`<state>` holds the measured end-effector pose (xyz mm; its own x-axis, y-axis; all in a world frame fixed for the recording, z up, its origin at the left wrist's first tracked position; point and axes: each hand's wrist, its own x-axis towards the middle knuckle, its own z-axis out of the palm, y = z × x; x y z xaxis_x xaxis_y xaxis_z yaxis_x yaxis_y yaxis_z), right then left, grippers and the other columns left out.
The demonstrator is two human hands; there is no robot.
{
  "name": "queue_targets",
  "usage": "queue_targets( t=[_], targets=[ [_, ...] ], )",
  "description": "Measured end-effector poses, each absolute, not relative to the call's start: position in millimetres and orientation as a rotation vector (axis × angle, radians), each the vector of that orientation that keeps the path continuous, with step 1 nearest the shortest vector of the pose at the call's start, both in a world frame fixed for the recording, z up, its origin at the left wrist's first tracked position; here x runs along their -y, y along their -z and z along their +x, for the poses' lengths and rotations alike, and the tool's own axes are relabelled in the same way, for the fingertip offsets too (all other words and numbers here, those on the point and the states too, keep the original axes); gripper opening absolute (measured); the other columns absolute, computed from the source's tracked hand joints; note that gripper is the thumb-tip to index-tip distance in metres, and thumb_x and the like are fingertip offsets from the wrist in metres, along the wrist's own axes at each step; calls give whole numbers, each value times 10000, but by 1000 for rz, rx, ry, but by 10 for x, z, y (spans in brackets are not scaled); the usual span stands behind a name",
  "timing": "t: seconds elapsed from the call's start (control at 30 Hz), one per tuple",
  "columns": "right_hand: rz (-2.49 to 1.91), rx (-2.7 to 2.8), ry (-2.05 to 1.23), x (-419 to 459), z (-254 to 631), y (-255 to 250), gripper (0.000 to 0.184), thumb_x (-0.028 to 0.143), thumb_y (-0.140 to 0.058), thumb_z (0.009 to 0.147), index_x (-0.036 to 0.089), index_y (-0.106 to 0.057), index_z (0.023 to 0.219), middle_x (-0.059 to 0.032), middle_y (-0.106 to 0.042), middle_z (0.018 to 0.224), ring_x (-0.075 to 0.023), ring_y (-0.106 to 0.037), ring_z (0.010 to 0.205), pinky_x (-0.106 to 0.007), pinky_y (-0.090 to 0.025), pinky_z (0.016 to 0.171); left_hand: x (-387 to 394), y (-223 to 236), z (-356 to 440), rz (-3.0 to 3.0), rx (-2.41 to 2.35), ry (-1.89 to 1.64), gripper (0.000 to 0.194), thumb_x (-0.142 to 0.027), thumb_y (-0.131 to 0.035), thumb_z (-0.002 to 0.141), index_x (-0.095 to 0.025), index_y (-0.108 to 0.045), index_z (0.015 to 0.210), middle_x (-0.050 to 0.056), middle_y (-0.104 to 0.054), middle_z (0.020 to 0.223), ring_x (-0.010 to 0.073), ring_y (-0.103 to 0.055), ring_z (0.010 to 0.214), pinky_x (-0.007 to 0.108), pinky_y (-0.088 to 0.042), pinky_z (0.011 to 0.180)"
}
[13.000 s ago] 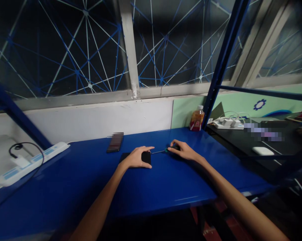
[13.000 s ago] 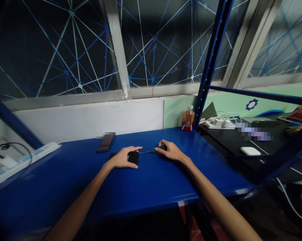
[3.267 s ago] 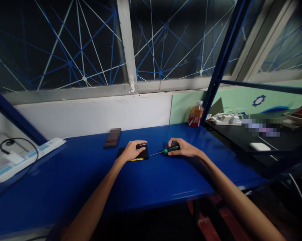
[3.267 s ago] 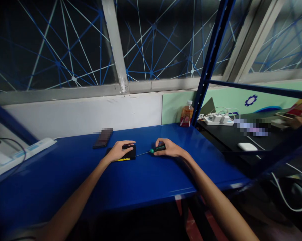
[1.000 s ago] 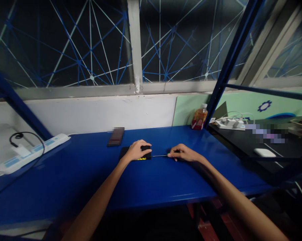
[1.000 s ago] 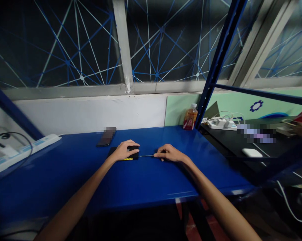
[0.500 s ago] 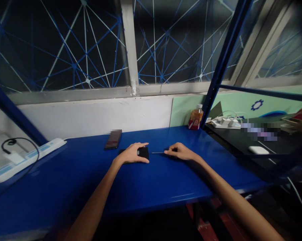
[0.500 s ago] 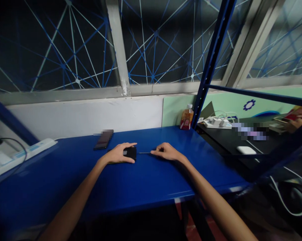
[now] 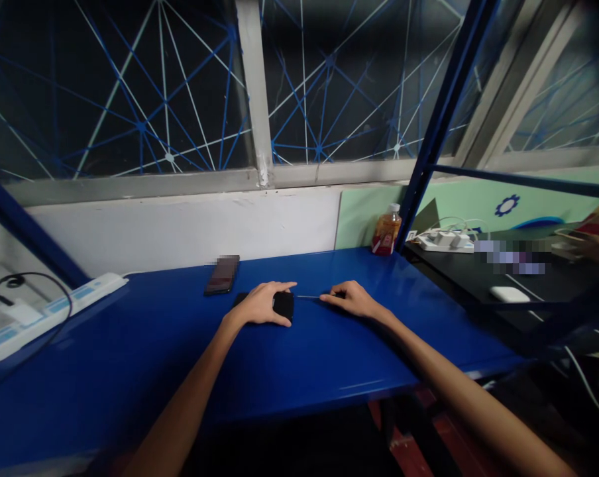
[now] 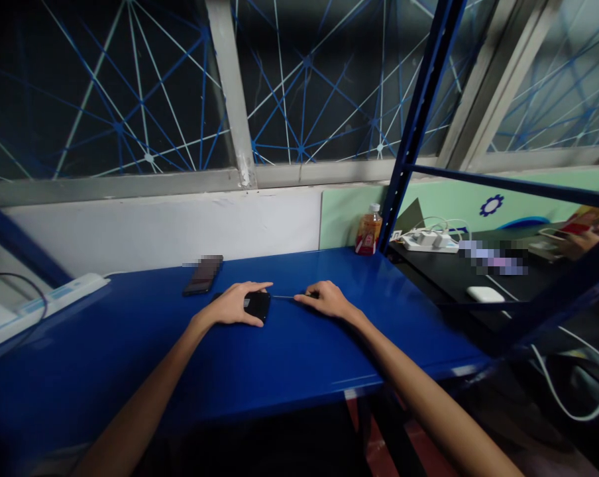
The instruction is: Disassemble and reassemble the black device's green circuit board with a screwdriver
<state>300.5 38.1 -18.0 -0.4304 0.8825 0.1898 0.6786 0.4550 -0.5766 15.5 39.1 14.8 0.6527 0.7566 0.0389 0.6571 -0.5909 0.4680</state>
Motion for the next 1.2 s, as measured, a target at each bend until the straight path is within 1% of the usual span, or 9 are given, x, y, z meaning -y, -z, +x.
queue_targets(
  t=[0.13,0.3,0.43,0.57,0.9,1.03,1.2],
  targets=[
    [-1295,2243,-582,-385,3002,192,543,637,-453,825,164,-575,589,26,-477,518,-89,-378,481,-235,-243,475,-387,-155,160,2453,-1110,-333,934,-535,-756,564,-321,-376,1389,75,-581,1253,343,-507,1141,464,-383,929],
    [-1279,2236,-610,-373,2997,175,546,638,-454,824,163,-569,580,27,-474,517,-89,-380,480,-234,-250,474,-391,-149,156,2443,-1113,-328,948,-547,-758,561,-324,-365,1394,71,-576,1262,341,-502,1148,465,-388,927],
    [-1280,2238,-619,-373,3003,173,551,644,-454,819,161,-579,585,25,-478,514,-90,-381,479,-237,-244,473,-399,-133,153,2448,-1123,-324,951,-548,-757,555,-314,-372,1393,78,-576,1262,345,-505,1150,455,-386,931],
    [-1288,2235,-624,-380,3007,191,557,650,-452,814,161,-578,580,23,-481,510,-91,-381,476,-237,-244,471,-403,-122,158,2466,-1117,-324,945,-546,-755,557,-307,-380,1390,71,-585,1251,331,-514,1140,438,-386,935],
    [-1290,2242,-638,-387,3009,189,545,639,-457,821,163,-566,579,24,-486,517,-90,-389,484,-234,-251,480,-397,-156,166,2455,-1124,-263,939,-549,-734,567,-315,-363,1397,78,-553,1297,353,-457,1201,486,-348,965],
    [-1285,2248,-633,-366,3002,158,545,634,-451,826,165,-555,568,23,-484,518,-92,-399,487,-236,-252,480,-396,-138,157,2461,-1110,-296,921,-539,-734,580,-326,-364,1396,76,-555,1297,371,-434,1221,514,-345,961],
    [-1304,2252,-628,-342,2988,136,546,636,-444,828,168,-573,580,16,-506,524,-96,-406,485,-242,-248,483,-389,-129,163,2453,-1113,-305,922,-534,-752,568,-338,-378,1387,78,-561,1289,377,-443,1212,524,-350,954]
  ],
)
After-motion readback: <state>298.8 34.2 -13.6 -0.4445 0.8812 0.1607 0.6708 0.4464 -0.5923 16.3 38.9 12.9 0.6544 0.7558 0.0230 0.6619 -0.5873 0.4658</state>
